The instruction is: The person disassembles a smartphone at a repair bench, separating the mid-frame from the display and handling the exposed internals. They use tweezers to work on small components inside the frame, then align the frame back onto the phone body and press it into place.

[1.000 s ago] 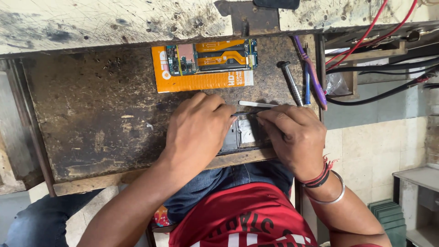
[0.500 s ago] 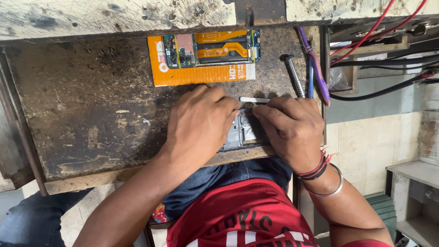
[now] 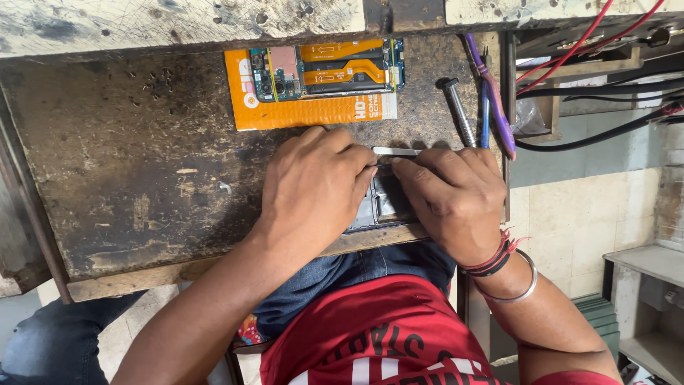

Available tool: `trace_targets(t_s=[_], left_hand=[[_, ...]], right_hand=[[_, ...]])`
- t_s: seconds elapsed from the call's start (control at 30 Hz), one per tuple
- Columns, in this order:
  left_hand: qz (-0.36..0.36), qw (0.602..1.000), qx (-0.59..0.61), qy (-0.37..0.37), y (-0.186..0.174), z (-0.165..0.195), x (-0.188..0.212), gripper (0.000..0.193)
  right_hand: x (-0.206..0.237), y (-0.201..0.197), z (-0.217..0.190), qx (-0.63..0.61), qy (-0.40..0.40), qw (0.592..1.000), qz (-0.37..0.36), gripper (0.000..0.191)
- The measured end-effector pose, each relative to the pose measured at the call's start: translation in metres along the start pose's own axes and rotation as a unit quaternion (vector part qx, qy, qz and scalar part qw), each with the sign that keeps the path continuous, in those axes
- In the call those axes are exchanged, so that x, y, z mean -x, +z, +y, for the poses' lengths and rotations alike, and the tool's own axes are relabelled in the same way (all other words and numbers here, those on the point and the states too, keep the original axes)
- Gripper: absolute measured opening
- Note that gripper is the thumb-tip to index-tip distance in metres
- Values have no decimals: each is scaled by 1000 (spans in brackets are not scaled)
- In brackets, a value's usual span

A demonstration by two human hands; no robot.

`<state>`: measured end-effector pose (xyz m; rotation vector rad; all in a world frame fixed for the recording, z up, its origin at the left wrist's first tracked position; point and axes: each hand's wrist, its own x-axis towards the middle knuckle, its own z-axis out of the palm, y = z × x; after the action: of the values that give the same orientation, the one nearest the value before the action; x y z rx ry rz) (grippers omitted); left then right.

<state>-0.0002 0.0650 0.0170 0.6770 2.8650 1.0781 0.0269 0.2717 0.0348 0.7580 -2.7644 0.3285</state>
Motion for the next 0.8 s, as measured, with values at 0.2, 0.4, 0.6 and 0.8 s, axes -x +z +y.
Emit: trace_targets(t_s=[0.2,0.4,0.6,0.8], left_hand=[[-2,1000,-17,13,-1,4,-2,15],[-7,999,-29,23,2,5,-7,12],[-14,1000,-5,3,2,3,-8,11],[-32,999,-36,6,5,3,-8,9]], right_hand=[[-3,-1,-1,-8,-1,1000,-3,24],[-5,-3,-2,-20,11,1000,-9,23],[-5,-1,4,-37,3,999,-13,21],[1,-1,9,-75,37,996,9,19]])
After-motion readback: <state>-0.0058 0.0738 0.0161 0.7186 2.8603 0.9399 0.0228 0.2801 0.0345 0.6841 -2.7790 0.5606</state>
